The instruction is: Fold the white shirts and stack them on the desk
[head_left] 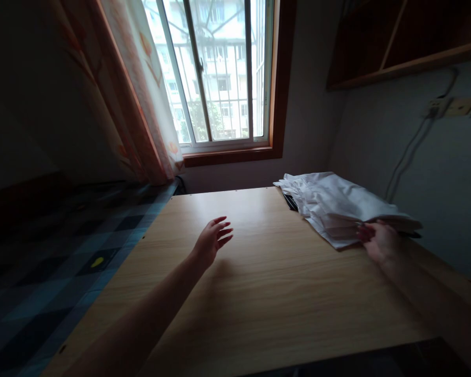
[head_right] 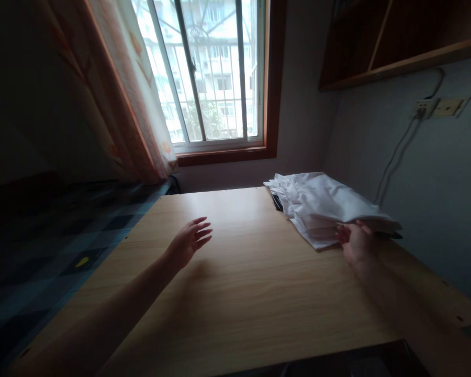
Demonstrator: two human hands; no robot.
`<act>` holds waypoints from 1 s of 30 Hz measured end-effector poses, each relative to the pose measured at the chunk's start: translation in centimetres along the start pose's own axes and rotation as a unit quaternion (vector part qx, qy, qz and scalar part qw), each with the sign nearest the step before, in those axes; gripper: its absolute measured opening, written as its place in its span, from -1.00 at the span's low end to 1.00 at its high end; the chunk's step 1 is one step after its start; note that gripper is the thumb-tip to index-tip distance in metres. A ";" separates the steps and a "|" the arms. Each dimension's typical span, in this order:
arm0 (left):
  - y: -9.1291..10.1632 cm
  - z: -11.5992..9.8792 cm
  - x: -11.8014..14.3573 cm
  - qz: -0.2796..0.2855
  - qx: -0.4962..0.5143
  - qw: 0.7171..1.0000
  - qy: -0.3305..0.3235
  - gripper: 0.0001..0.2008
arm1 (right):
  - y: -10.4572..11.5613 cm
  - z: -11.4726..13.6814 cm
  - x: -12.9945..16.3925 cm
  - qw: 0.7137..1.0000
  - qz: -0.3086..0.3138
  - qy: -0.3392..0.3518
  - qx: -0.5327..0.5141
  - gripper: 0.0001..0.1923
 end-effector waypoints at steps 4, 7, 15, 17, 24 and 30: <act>1.9 0.3 -1.3 -0.062 -0.029 0.996 -0.063 -0.77 | -1.8 2.5 3.3 0.993 0.000 0.115 -0.030 -0.65; 2.6 1.4 -2.7 -0.085 -0.083 0.985 -0.125 -0.74 | -5.7 3.9 6.6 0.955 0.085 0.282 0.044 -0.60; 3.5 2.4 -3.8 -0.067 -0.348 0.876 -0.327 -0.57 | -14.3 -1.8 14.3 0.701 0.282 0.482 0.444 -0.43; 3.5 2.4 -3.5 -0.056 -0.427 0.826 -0.364 -0.50 | -14.7 -4.0 14.6 0.660 0.310 0.459 0.507 -0.38; 2.6 3.3 -2.6 -0.045 -0.663 0.694 -0.279 -0.40 | -14.3 -6.8 13.8 0.580 0.436 0.314 0.612 -0.27; 1.8 4.0 -2.1 0.014 -0.752 0.633 -0.185 -0.40 | -14.3 -6.4 14.1 0.580 0.433 0.321 0.610 -0.28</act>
Point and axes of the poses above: each hand's wrist, its own x-axis away from the middle knuckle, its own y-axis out of the back of the hand, z = x × y, the point moved 2 cm from there along -x, towards the middle knuckle, and after that the axes turned 3 degrees about -z, right-handed, at the moved point
